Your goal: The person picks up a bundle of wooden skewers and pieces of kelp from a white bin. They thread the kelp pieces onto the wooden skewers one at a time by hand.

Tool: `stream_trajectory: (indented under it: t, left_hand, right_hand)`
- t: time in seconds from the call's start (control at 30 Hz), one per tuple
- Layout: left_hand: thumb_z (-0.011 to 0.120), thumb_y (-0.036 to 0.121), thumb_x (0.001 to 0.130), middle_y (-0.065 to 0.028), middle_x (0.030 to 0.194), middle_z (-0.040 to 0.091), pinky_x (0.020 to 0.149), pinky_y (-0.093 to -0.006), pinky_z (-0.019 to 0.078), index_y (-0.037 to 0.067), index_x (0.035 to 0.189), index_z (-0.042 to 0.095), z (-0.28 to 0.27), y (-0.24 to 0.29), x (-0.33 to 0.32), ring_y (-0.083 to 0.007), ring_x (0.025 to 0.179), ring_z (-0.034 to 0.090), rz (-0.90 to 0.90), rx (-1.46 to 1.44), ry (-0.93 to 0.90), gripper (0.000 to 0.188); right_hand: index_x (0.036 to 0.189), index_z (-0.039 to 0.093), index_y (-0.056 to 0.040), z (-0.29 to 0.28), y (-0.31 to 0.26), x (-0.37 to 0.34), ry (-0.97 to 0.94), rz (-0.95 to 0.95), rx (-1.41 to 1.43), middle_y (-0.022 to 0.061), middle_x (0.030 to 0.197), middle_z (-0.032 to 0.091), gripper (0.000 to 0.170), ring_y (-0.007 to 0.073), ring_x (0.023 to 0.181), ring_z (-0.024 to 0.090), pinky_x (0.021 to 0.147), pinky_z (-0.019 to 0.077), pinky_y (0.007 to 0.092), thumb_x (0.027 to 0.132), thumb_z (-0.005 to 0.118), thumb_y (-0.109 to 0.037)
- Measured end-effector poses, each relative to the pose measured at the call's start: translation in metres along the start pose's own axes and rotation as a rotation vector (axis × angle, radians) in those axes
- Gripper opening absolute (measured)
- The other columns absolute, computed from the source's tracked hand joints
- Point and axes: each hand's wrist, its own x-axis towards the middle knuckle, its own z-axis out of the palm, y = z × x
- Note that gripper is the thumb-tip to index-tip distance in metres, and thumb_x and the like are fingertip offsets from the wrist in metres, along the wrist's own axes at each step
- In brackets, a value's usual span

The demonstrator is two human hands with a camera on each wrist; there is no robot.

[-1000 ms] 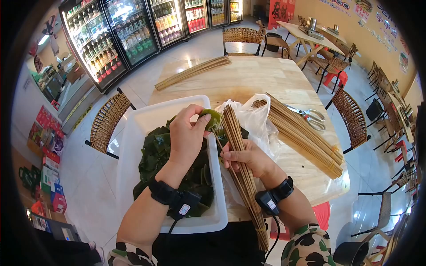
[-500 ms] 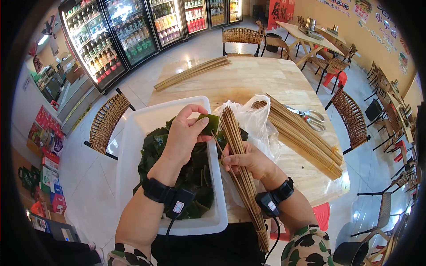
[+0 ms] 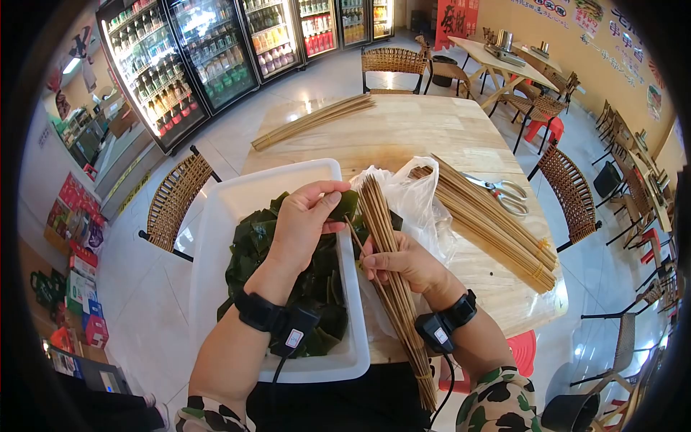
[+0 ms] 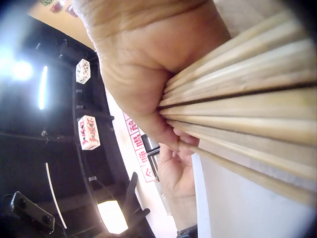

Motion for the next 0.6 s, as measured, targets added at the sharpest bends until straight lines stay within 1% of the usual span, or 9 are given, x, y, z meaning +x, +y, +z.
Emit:
stream_trajectory:
  t: [0.07,0.17,0.27,0.37,0.47,0.57,0.6]
  left_hand:
    - [0.057,0.018,0.092,0.0001,0.092,0.065,0.067,-0.0230,0.0517,0.008,0.106,0.065,0.0000,-0.0005,0.0007,-0.0064,0.078,0.060,0.037,0.054,-0.004,0.019]
    - [0.058,0.020,0.092,-0.0006,0.094,0.065,0.068,-0.0224,0.0515,0.006,0.106,0.064,-0.0011,0.0011,0.0018,-0.0079,0.079,0.062,-0.042,0.028,-0.006,0.021]
    - [0.058,0.021,0.092,-0.0022,0.096,0.066,0.069,-0.0217,0.0518,0.005,0.106,0.064,-0.0019,0.0016,0.0004,-0.0101,0.083,0.063,-0.194,-0.160,-0.025,0.023]
    - [0.059,0.022,0.092,-0.0034,0.097,0.065,0.070,-0.0212,0.0520,0.005,0.106,0.064,0.0012,0.0016,-0.0026,-0.0123,0.085,0.064,-0.258,-0.210,-0.085,0.023]
    - [0.057,0.022,0.093,-0.0045,0.097,0.065,0.071,-0.0215,0.0523,0.004,0.108,0.063,0.0015,0.0067,-0.0027,-0.0131,0.086,0.064,-0.266,-0.165,-0.104,0.025]
    - [0.054,0.020,0.094,-0.0050,0.099,0.064,0.073,-0.0218,0.0521,0.003,0.113,0.060,-0.0021,0.0047,-0.0035,-0.0130,0.087,0.064,-0.265,-0.182,-0.179,0.026]
    - [0.053,0.019,0.095,-0.0050,0.100,0.064,0.074,-0.0224,0.0519,0.002,0.115,0.059,-0.0015,0.0046,-0.0049,-0.0129,0.088,0.063,-0.232,-0.177,-0.160,0.027]
  right_hand:
    - [0.087,0.058,-0.0059,0.0001,0.0000,-0.0002,-0.002,-0.001,0.007,0.0060,0.070,0.063,0.011,0.0078,0.054,0.052,0.051,0.0399,0.0186,0.081,0.067,-0.006]
    - [0.087,0.058,-0.0059,0.0002,-0.0002,-0.0002,-0.011,-0.002,0.019,0.0057,0.070,0.063,0.011,0.0078,0.054,0.052,0.051,0.0401,0.0185,0.081,0.067,-0.007]
    - [0.088,0.058,-0.0059,0.0012,-0.0016,-0.0007,0.001,-0.014,0.015,0.0055,0.070,0.063,0.012,0.0078,0.055,0.053,0.051,0.0403,0.0184,0.081,0.068,-0.007]
    - [0.088,0.058,-0.0057,0.0034,-0.0033,-0.0020,0.025,-0.034,0.010,0.0053,0.070,0.063,0.012,0.0079,0.055,0.053,0.050,0.0403,0.0184,0.081,0.068,-0.007]
    - [0.088,0.058,-0.0056,-0.0014,-0.0003,0.0004,0.013,-0.042,0.018,0.0050,0.070,0.063,0.012,0.0079,0.055,0.053,0.050,0.0403,0.0185,0.081,0.068,-0.007]
    - [0.088,0.058,-0.0057,-0.0020,0.0014,0.0013,0.022,-0.036,0.017,0.0047,0.070,0.062,0.012,0.0080,0.054,0.052,0.050,0.0405,0.0186,0.081,0.068,-0.007]
    - [0.088,0.058,-0.0058,-0.0024,0.0015,0.0013,0.024,-0.039,0.020,0.0046,0.070,0.062,0.012,0.0080,0.054,0.052,0.050,0.0406,0.0186,0.081,0.068,-0.007]
